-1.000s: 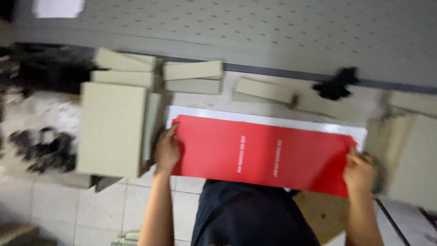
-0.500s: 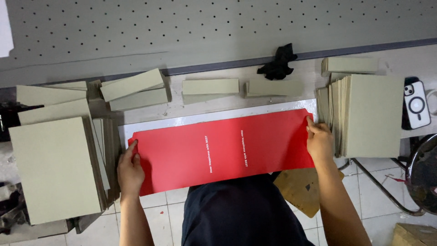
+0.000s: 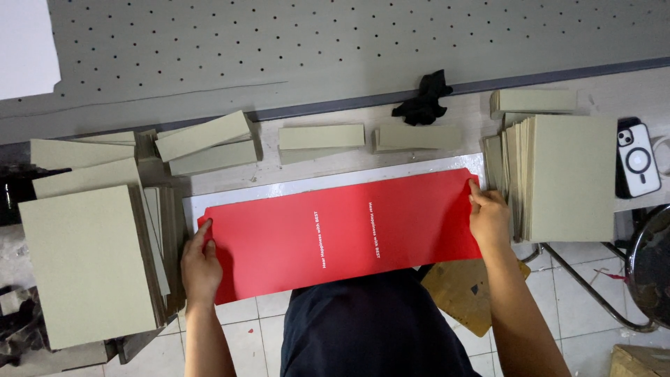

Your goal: The person assembles hard book covers by hand. They place three pieces of grey cardboard onto a pre-glued white sheet, press them down firmly, then apply a red printed cover sheet over the cardboard and smooth it out.

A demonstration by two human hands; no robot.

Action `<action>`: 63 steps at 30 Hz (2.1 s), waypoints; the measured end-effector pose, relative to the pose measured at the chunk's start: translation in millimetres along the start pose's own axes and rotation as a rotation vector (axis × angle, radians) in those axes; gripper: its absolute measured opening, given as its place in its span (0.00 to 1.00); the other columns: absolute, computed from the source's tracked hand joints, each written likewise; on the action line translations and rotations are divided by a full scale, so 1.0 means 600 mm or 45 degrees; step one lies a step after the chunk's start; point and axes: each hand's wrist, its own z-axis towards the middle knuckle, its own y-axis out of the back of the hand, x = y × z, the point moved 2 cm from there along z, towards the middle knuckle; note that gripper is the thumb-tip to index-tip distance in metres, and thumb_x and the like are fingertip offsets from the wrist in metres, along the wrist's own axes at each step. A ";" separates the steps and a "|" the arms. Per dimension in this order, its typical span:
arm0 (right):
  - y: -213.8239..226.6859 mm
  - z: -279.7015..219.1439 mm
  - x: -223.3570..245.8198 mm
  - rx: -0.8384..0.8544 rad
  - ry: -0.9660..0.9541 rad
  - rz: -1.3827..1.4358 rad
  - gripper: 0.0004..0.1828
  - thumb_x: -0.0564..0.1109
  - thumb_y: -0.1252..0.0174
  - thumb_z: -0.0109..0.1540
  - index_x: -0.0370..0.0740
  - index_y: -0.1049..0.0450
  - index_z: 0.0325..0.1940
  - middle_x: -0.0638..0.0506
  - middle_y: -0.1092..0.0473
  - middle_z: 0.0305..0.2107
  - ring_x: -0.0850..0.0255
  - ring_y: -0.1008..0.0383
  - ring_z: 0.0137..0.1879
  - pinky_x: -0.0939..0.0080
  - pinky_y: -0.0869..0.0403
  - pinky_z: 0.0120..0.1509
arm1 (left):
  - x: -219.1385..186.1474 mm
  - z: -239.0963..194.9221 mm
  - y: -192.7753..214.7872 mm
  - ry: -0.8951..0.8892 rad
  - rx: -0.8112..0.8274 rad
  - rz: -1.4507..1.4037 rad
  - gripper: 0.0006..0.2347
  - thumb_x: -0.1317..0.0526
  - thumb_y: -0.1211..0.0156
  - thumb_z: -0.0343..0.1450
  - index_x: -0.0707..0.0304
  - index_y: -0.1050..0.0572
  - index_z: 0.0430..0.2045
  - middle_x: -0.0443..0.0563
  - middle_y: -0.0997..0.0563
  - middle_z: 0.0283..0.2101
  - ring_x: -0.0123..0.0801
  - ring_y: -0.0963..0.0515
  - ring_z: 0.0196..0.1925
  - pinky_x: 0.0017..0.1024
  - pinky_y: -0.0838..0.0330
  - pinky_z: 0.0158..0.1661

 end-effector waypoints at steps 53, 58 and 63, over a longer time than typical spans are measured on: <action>-0.020 -0.088 0.206 -0.433 0.555 -0.161 0.34 0.52 0.40 0.67 0.35 0.41 0.72 0.30 0.47 0.67 0.31 0.51 0.74 0.23 0.57 0.71 | -0.025 0.040 -0.233 -0.613 -0.360 0.805 0.25 0.52 0.42 0.73 0.63 0.35 0.63 0.72 0.30 0.62 0.69 0.40 0.68 0.63 0.49 0.65; -0.133 -0.130 0.336 -0.211 1.013 -0.134 0.50 0.58 0.36 0.59 0.44 0.50 0.80 0.36 0.51 0.75 0.36 0.51 0.78 0.20 0.54 0.72 | -0.139 -0.027 -0.317 -0.902 0.341 0.839 0.26 0.51 0.63 0.80 0.55 0.52 0.76 0.63 0.58 0.79 0.51 0.61 0.81 0.51 0.70 0.73; -0.129 -0.204 0.301 0.099 0.996 -0.299 0.53 0.68 0.43 0.60 0.33 0.52 0.78 0.31 0.48 0.72 0.35 0.52 0.78 0.22 0.54 0.75 | -0.138 -0.013 -0.326 -0.886 0.320 0.882 0.26 0.49 0.65 0.80 0.49 0.54 0.76 0.60 0.61 0.80 0.47 0.66 0.81 0.50 0.72 0.74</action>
